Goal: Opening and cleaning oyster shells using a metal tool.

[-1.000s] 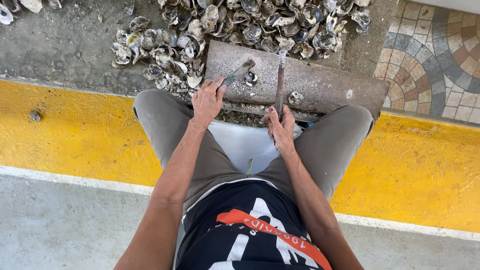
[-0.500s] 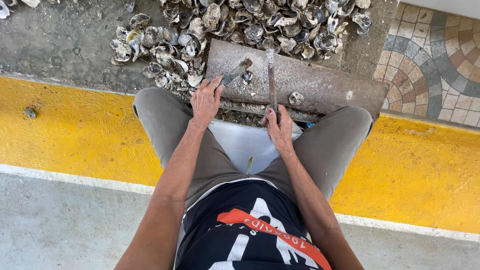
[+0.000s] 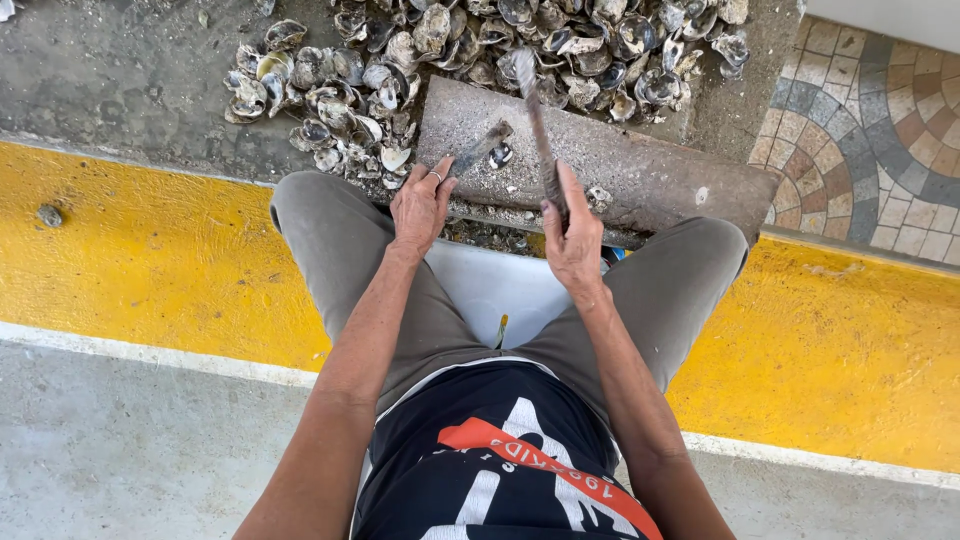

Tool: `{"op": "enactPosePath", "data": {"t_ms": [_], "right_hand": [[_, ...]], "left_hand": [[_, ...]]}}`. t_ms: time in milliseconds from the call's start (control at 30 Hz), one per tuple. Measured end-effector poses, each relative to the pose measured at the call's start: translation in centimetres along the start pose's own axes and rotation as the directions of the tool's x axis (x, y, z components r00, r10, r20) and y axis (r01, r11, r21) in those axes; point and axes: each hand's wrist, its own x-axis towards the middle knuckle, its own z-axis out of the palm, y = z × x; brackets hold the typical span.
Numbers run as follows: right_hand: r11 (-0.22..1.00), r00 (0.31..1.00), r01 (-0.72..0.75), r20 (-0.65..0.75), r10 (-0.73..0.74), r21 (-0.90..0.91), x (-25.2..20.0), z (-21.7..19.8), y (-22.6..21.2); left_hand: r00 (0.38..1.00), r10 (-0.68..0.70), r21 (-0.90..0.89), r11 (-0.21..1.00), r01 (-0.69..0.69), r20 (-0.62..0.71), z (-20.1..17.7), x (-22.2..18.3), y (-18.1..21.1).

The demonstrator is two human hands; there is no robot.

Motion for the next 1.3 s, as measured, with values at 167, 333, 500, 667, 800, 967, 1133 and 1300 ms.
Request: {"op": "enactPosePath", "data": {"t_ms": [167,333,500,667,800,967,1133,1300], "right_hand": [[0.986,0.978,0.168,-0.122,-0.169,-0.017,0.5,0.7,0.3],[0.879,0.982,0.141,0.175,-0.067,-0.455,-0.5,1.2,1.5],[0.959,0.973,0.225,-0.012,-0.231,-0.171,0.5,0.2,-2.7],[0.954,0.996,0.089,0.035,-0.083,-0.287,-0.1,1.5,0.7],[0.976,0.997,0.066,0.050,-0.057,-0.208,-0.3,2.7,4.3],[0.975,0.981,-0.171,-0.070,0.182,0.141,-1.5,4.0,3.4],[0.887,0.919,-0.368,-0.036,0.392,0.278,-1.7,5.7,2.7],[0.946,0.947,-0.284,-0.110,0.303,0.156,-0.4,7.1,5.0]], "left_hand": [[1.000,-0.009,-0.012,1.000,0.009,-0.002,0.0,-0.1,0.3],[1.000,0.016,0.035,0.999,-0.016,0.020,-0.1,-0.7,0.0],[1.000,0.027,0.022,0.999,-0.027,-0.008,-0.4,-0.1,0.2],[0.998,0.062,0.040,0.997,-0.061,-0.019,0.4,-0.2,0.0],[0.997,0.070,0.053,0.996,-0.069,-0.029,0.1,0.1,-0.3],[0.996,0.051,0.024,0.998,-0.050,-0.078,2.5,-0.8,0.3],[0.995,-0.066,-0.181,0.980,0.078,0.071,6.7,-4.5,4.1],[0.988,0.127,-0.259,0.955,-0.146,-0.088,12.4,-5.9,2.0]]}}
